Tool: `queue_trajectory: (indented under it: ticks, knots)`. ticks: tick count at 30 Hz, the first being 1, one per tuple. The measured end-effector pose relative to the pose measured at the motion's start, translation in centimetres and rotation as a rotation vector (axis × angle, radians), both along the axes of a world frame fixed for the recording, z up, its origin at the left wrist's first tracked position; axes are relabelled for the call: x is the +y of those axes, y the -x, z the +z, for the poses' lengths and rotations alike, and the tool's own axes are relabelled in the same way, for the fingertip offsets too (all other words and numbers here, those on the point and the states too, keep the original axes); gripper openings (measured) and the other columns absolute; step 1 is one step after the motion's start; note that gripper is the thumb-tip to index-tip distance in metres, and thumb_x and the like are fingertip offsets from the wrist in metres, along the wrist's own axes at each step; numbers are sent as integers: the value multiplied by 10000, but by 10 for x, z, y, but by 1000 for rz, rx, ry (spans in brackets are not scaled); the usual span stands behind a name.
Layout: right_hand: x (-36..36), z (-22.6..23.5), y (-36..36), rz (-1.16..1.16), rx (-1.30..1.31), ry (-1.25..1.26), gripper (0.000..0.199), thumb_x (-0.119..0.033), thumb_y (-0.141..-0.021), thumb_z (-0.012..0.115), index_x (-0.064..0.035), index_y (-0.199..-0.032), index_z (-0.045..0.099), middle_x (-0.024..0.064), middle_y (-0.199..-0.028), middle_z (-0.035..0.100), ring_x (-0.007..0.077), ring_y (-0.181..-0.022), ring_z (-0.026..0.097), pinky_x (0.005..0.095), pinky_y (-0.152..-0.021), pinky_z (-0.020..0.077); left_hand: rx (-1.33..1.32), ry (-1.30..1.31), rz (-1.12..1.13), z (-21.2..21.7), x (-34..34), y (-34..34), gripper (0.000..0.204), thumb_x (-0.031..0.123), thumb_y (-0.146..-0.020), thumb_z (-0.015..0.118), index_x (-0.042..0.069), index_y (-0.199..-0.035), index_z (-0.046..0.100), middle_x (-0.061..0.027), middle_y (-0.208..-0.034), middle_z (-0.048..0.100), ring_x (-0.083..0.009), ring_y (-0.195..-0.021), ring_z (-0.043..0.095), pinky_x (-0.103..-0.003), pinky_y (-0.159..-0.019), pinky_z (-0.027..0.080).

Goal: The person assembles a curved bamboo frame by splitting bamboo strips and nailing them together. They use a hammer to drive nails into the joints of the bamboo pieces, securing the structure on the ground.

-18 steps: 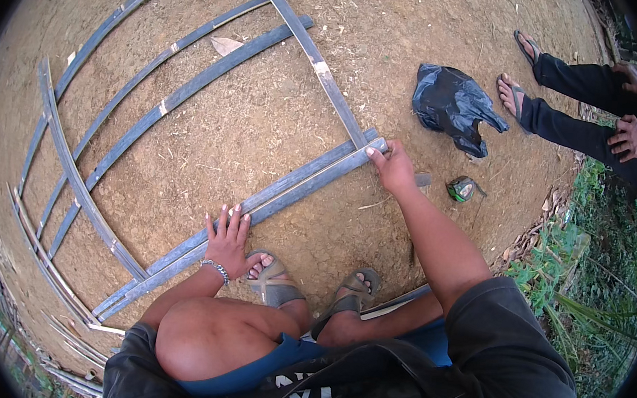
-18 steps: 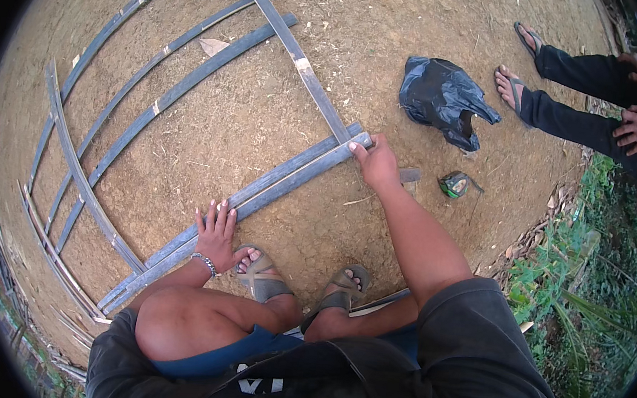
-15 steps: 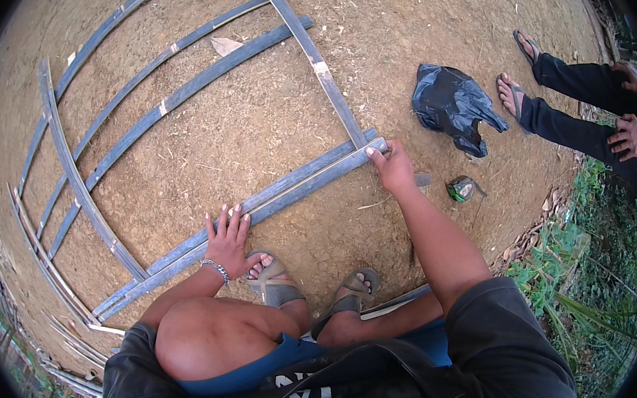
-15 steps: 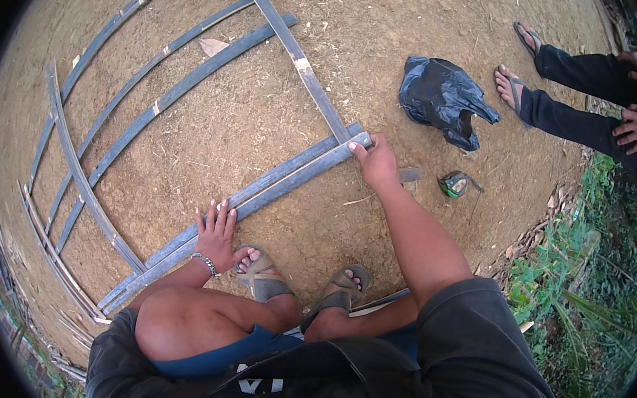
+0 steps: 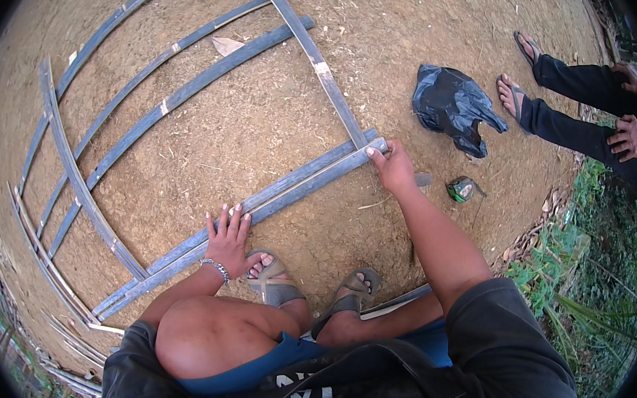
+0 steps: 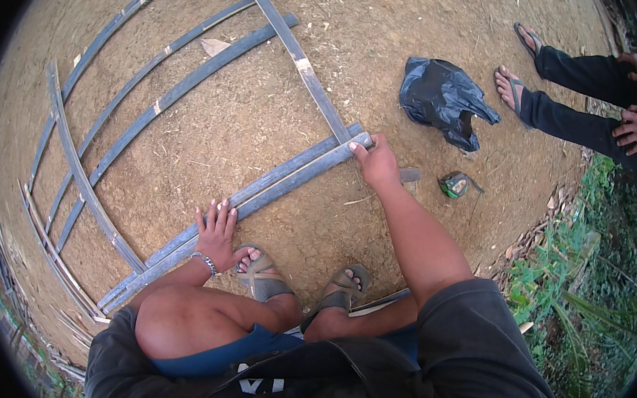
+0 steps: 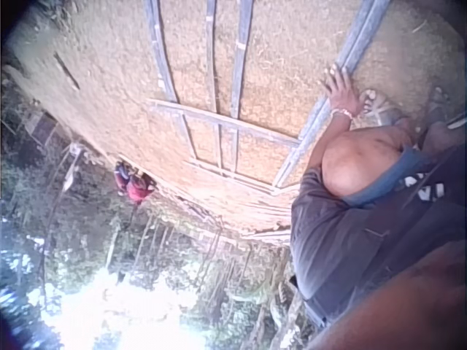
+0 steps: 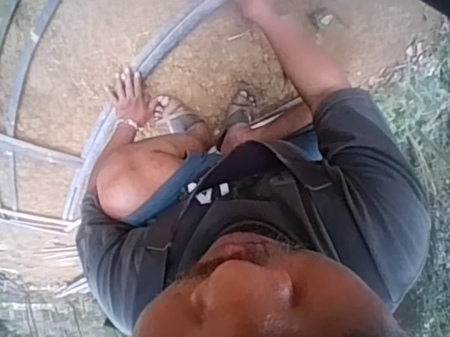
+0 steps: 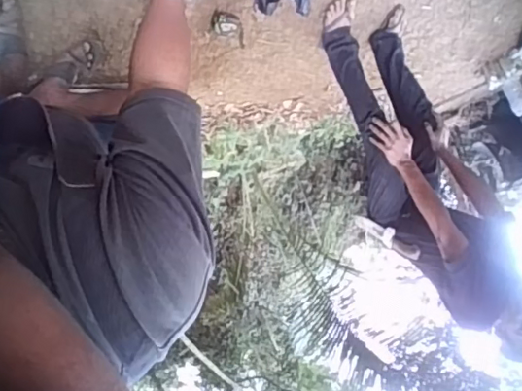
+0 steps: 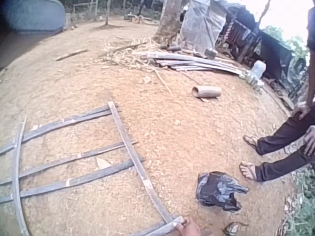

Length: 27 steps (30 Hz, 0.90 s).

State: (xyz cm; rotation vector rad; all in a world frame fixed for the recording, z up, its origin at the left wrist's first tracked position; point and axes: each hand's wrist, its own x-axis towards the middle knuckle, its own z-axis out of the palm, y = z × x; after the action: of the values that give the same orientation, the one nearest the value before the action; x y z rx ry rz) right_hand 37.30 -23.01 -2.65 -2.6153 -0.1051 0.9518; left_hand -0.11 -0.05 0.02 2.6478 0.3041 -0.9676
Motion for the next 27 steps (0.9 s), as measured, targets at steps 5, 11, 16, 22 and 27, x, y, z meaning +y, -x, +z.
queue_trajectory:
  ticks: [5,11,16,22,27]
  knots:
    - [-3,-6,1,37,-92,-29,478,-411,-934,789,-42,-1179,611,56,-759,665,175,-679,633,358,-664,507,0,-2,4,-1,0,0,1071,777,-896,503,35,-1634,277,-205,-1732,111,-461,-1586,53,-746,-1202,0]
    - [-2,-4,0,-30,13,-45,547,-437,-921,785,-38,-1247,604,207,-1065,738,360,-1014,705,444,-907,533,-36,2,19,-2,-1,1,1061,781,-892,503,39,-1625,308,-199,-1729,128,-457,-1585,64,-747,-1201,1]
    - [-2,-6,1,-53,15,-63,522,-418,-925,788,-35,-1232,613,204,-1045,739,348,-990,707,439,-889,534,-74,-5,27,-6,-1,5,1056,788,-883,510,51,-1618,333,-193,-1726,146,-451,-1585,74,-750,-1199,9]
    - [-2,-8,2,-40,-13,-61,508,-412,-926,791,-31,-1218,625,183,-987,733,321,-934,707,432,-861,534,-62,-4,32,1,-1,2,1059,792,-875,519,58,-1617,339,-180,-1727,154,-441,-1586,79,-751,-1199,16]
    - [-1,-4,4,-80,-26,-66,510,-392,-923,799,-19,-1222,620,162,-941,733,300,-900,709,423,-843,533,-48,14,47,4,0,-1,1061,790,-878,519,69,-1628,313,-162,-1732,151,-420,-1592,79,-749,-1202,14]
